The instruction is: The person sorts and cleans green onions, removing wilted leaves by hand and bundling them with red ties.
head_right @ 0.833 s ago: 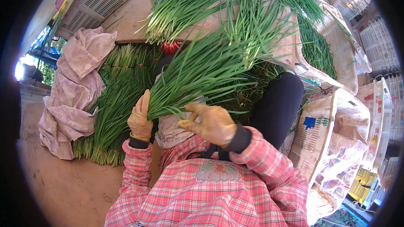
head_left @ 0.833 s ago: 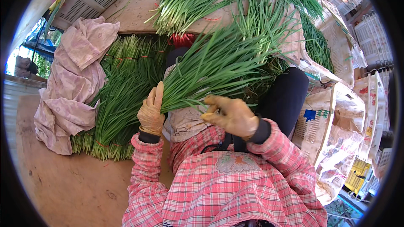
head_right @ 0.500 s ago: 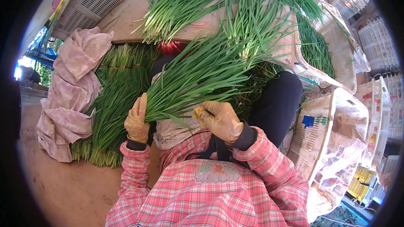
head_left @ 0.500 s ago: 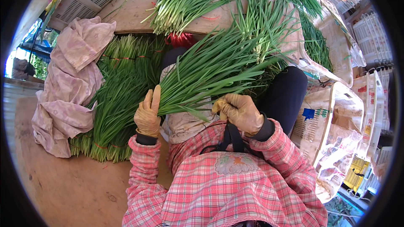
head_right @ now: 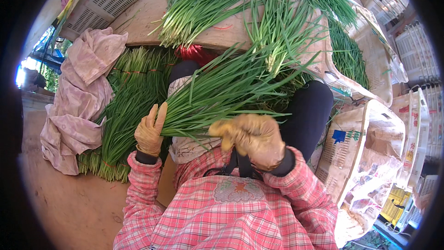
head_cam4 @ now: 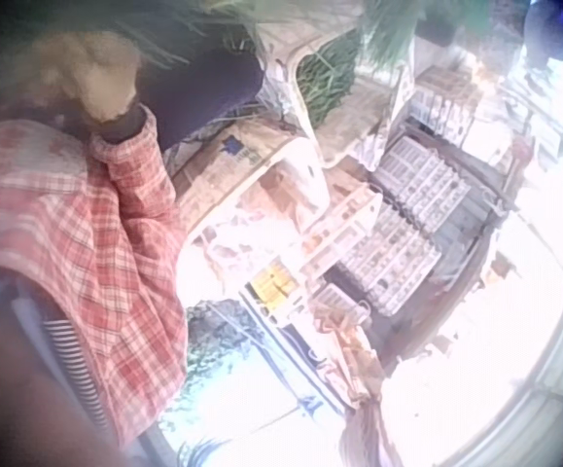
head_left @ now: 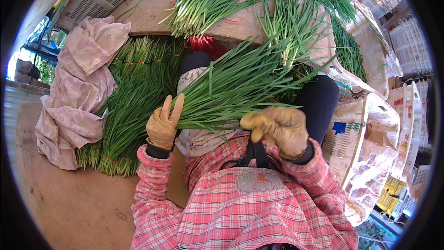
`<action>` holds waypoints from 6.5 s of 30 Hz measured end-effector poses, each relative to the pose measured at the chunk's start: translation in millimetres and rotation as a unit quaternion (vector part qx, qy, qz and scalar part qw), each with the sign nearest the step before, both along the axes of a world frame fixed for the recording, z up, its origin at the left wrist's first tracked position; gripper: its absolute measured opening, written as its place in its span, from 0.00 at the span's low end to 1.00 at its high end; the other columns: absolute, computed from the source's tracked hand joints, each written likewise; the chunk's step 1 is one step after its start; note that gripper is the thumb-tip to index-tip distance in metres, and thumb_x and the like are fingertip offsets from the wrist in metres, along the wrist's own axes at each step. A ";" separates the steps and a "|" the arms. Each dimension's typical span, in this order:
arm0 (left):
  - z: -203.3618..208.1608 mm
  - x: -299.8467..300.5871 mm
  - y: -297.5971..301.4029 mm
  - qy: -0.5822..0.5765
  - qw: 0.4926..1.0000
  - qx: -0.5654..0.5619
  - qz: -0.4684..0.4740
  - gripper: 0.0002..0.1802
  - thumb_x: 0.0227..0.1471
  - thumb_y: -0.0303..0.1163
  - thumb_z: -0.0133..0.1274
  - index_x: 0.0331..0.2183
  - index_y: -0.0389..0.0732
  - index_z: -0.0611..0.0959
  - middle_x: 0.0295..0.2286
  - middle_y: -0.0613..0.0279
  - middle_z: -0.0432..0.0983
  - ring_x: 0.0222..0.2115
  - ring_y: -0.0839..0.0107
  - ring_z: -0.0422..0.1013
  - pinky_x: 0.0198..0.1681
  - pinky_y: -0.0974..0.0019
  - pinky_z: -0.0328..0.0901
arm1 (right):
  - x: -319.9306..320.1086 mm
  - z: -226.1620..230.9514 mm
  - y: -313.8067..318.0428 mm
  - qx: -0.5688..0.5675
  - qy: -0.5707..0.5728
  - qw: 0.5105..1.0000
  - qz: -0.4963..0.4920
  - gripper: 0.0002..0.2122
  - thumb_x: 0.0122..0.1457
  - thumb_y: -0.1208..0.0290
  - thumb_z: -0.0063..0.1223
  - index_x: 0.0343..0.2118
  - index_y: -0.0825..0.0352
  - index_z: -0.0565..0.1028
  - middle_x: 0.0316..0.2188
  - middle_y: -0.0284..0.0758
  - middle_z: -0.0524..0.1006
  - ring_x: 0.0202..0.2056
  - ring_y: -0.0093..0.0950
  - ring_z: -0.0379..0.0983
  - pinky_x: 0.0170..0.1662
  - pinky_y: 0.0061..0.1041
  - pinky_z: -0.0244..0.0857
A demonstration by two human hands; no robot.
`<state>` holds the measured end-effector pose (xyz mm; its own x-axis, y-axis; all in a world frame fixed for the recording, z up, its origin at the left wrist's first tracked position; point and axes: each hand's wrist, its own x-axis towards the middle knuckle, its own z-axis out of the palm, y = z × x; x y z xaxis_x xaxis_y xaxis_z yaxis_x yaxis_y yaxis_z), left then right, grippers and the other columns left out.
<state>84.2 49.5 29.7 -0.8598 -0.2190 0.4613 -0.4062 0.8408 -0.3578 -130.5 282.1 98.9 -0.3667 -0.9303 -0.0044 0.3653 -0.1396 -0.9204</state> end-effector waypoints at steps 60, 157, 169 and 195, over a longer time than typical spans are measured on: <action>219.2 -225.8 -134.6 0.194 0.971 0.102 -0.092 0.32 0.47 0.22 0.44 0.55 0.58 0.67 0.39 0.58 0.74 0.38 0.57 0.72 0.36 0.58 0.67 | -52.8 -51.6 45.6 0.103 0.021 0.952 -0.289 0.17 0.61 0.58 0.46 0.26 0.68 0.76 0.21 0.30 0.75 0.17 0.13 0.61 0.21 0.12 0.53; 188.4 -197.3 167.5 -0.064 0.525 0.521 -0.670 0.06 0.45 0.22 0.54 0.31 0.37 0.80 0.25 0.61 0.76 0.24 0.70 0.73 0.27 0.69 0.66 | -112.3 -68.6 26.6 0.270 0.129 0.927 -0.227 0.06 0.58 0.76 0.49 0.34 0.72 0.76 0.21 0.31 0.75 0.20 0.14 0.64 0.24 0.13 0.59; 122.5 -221.6 110.8 0.080 0.591 0.773 -0.215 0.10 0.49 0.23 0.55 0.37 0.36 0.81 0.32 0.63 0.78 0.32 0.79 0.72 0.36 0.71 0.67 | -120.6 -83.4 35.4 0.243 0.183 0.900 -0.311 0.16 0.60 0.60 0.49 0.36 0.73 0.73 0.23 0.29 0.72 0.25 0.18 0.64 0.30 0.19 0.59; -26.0 -251.3 70.6 -0.027 0.586 0.768 -0.257 0.21 0.47 0.32 0.54 0.43 0.33 0.73 0.31 0.49 0.75 0.32 0.59 0.73 0.38 0.64 0.66 | -117.1 -94.7 -41.4 0.142 -0.194 0.918 -0.317 0.10 0.49 0.73 0.62 0.29 0.75 0.77 0.24 0.37 0.78 0.24 0.26 0.74 0.28 0.24 0.69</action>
